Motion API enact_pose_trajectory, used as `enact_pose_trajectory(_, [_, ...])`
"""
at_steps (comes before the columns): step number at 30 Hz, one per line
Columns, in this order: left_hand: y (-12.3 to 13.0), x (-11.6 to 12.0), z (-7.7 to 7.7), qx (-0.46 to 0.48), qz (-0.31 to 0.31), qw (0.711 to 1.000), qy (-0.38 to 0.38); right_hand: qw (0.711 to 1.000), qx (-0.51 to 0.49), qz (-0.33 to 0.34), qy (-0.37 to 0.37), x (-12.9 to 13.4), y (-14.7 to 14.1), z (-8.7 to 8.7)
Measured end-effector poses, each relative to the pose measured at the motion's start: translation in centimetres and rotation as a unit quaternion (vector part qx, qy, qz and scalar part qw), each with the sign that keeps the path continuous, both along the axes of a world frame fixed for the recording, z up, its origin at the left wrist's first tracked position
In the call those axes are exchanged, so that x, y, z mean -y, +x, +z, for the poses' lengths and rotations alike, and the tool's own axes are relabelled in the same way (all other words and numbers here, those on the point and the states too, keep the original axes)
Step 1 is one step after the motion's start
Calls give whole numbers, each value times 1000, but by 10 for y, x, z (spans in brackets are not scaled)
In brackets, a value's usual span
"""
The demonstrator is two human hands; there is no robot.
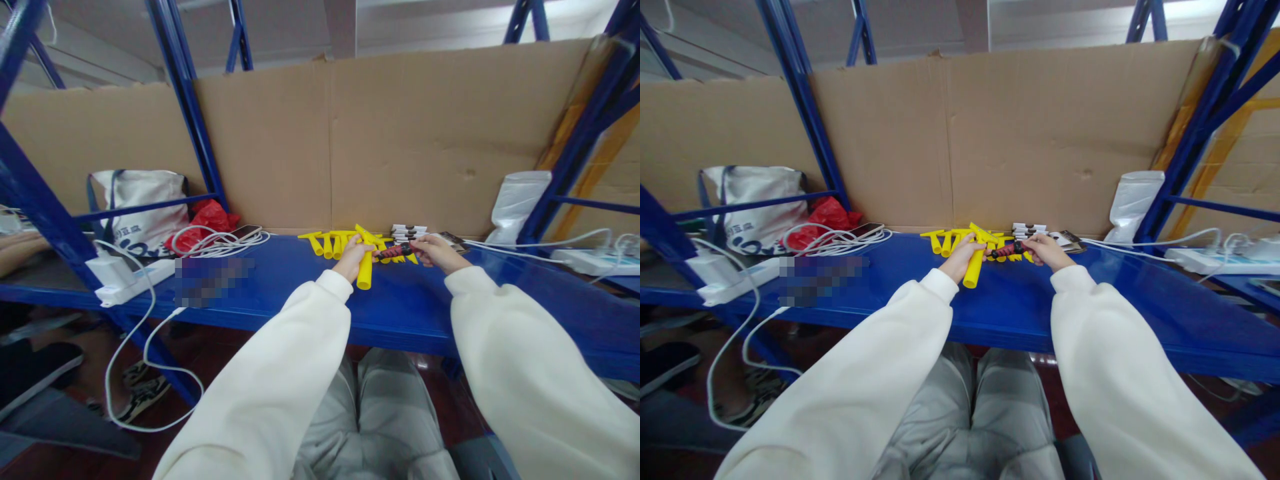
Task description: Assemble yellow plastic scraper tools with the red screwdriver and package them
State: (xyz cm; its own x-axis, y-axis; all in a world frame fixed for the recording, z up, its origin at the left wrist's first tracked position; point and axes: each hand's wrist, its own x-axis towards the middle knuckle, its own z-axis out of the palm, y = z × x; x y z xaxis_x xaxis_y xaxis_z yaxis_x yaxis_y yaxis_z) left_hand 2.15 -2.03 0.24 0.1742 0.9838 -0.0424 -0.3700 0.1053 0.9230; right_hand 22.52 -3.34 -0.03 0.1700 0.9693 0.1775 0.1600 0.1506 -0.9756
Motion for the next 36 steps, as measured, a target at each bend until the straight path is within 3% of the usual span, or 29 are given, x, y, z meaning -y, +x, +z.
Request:
enact_pose_trajectory(8, [1, 2, 0, 0, -22, 1000, -12, 960, -201, -151, 121, 6, 3, 11])
enact_pose_trajectory(15, [0, -1, -6, -5, -34, 999, -15, 898, -301, -291, 134, 22, 0, 33])
enact_pose_trajectory(19, [0, -4, -9, -11, -47, 999, -3, 881, -350, -286, 140, 30, 1, 39])
enact_pose_trajectory(36, [0, -4, -13, -39, -121, 992, 13, 875, -382, -261, 144, 38, -13, 43])
